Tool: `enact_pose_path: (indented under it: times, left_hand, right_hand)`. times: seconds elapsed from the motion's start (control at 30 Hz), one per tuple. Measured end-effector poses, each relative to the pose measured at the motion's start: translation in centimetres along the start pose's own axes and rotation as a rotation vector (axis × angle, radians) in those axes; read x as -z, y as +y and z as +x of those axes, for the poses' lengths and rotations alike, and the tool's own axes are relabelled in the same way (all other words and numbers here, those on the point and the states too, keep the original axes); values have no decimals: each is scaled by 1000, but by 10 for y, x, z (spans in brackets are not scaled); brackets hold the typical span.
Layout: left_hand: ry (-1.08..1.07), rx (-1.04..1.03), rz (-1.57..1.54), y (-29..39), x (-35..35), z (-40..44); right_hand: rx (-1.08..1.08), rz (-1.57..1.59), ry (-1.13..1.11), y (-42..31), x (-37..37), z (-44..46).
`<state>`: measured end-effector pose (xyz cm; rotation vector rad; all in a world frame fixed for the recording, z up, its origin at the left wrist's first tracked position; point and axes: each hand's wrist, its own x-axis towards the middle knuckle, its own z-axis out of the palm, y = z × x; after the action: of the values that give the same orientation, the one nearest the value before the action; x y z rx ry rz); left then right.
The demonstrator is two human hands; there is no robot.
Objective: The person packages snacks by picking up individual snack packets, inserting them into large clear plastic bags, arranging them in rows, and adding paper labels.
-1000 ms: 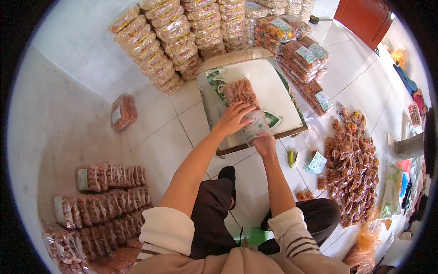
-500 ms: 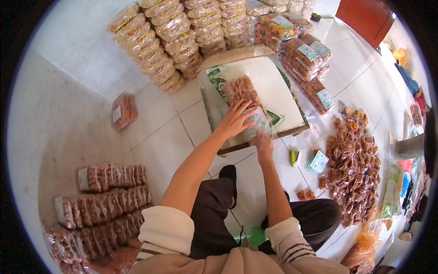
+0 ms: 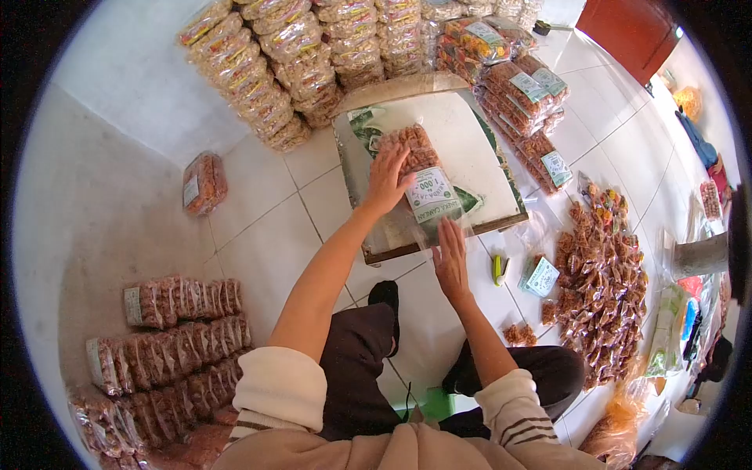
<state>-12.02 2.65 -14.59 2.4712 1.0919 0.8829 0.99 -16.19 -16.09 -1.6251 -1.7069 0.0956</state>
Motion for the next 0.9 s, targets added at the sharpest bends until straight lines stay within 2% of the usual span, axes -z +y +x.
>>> enact_pose_path:
  times: [0.07, 0.13, 0.23, 0.37, 0.43, 0.63, 0.77, 0.83, 0.9]
  left_hand:
    - [40, 58, -50, -7, -8, 2]
    - [-48, 118, 35, -4, -13, 5]
    - [-34, 100, 89, -4, -17, 8]
    - [-80, 107, 83, -5, -17, 10]
    - [-82, 85, 14, -4, -13, 8]
    - [-83, 76, 6, -8, -9, 7]
    - [-92, 81, -197, -29, -8, 10]
    - [-114, 67, -168, -24, 0, 8]
    - [-136, 36, -141, -22, 3, 7]
  right_hand:
    - [63, -62, -96, 2, 4, 8]
    - [170, -100, -157, 11, 9, 22]
    - [220, -191, -216, 17, 13, 39]
    - [244, -188, -207, 18, 2, 60]
    - [317, -357, -269, 22, -5, 73]
    - [373, -390, -249, 34, -12, 80]
    - [228, -271, -205, 25, -20, 64]
    - [145, -376, -187, 12, -24, 62]
    - [129, -301, -138, 0, -24, 65]
